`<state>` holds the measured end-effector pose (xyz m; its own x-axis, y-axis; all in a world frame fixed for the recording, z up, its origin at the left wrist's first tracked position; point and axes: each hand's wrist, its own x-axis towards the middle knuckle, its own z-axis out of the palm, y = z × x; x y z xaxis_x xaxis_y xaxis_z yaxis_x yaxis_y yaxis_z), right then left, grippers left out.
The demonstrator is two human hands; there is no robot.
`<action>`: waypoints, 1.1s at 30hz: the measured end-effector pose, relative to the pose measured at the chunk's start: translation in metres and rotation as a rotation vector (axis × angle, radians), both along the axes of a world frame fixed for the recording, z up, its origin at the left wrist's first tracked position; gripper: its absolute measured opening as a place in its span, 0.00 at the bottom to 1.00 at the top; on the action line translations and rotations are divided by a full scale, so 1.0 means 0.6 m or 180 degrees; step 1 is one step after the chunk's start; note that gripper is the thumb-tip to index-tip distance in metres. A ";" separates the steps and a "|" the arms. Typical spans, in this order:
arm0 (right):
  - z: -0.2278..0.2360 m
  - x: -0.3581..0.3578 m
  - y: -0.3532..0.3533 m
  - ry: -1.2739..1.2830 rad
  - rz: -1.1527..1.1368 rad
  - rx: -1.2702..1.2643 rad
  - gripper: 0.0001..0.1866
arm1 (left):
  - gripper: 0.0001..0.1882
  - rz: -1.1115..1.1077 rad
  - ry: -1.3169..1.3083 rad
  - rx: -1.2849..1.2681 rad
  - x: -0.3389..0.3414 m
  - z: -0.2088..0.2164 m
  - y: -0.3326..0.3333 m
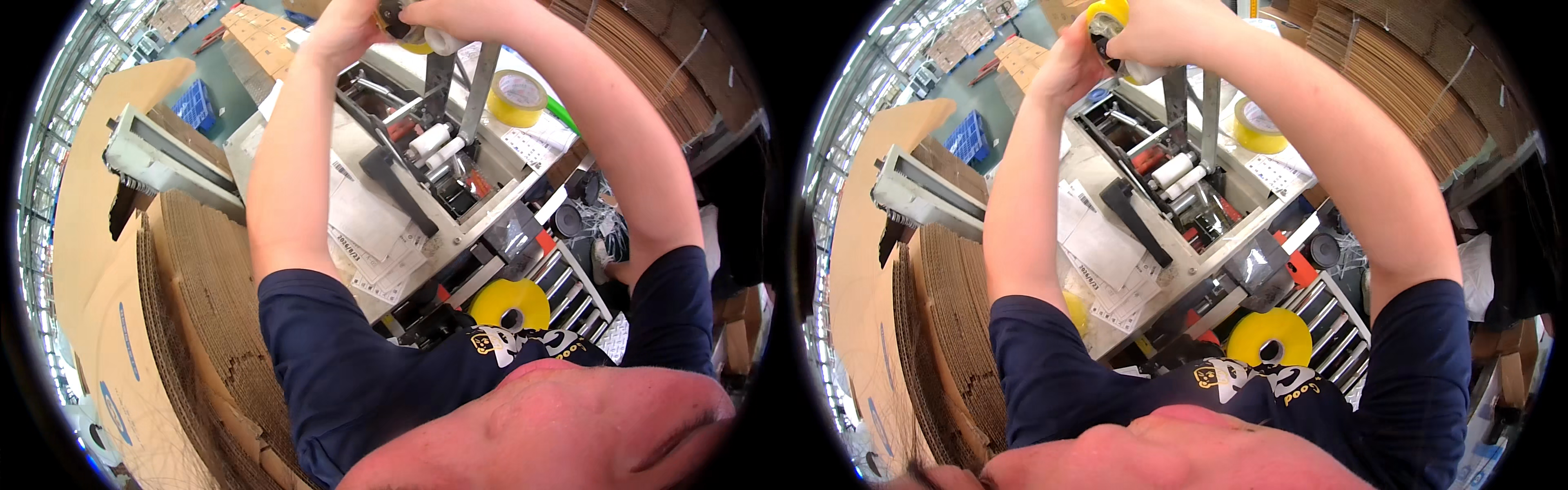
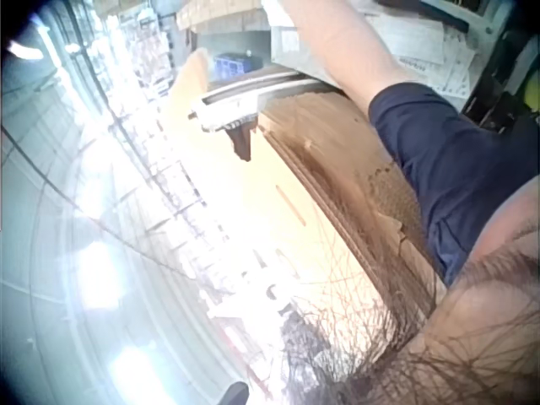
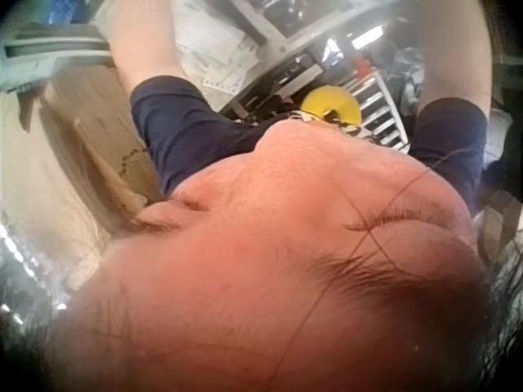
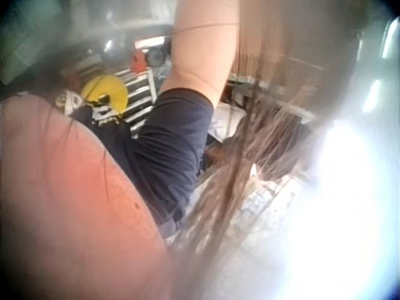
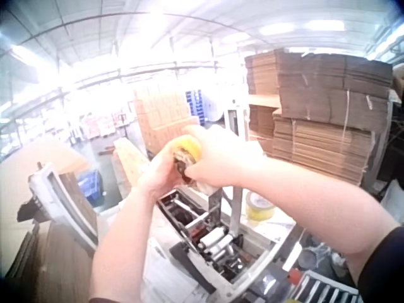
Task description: The person packs cartons into a cardboard box, seals it using a tape machine, replaces a roll of yellow tape on the machine, and then ties a large bag before sweeping the floor with a broom.
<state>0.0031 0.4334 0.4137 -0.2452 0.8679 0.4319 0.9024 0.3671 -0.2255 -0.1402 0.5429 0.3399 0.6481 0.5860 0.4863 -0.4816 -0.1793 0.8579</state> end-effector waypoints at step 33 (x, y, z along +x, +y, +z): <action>-0.086 0.057 -0.026 -0.0267 0.0979 0.1574 0.23 | 0.32 0.1248 0.0990 0.1461 -0.064 0.027 0.051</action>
<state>0.0371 0.4180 0.3623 -0.5046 0.4519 0.7357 0.7452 0.6583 0.1067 -0.1787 0.5733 0.3564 0.5797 0.5850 0.5672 -0.0497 -0.6694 0.7412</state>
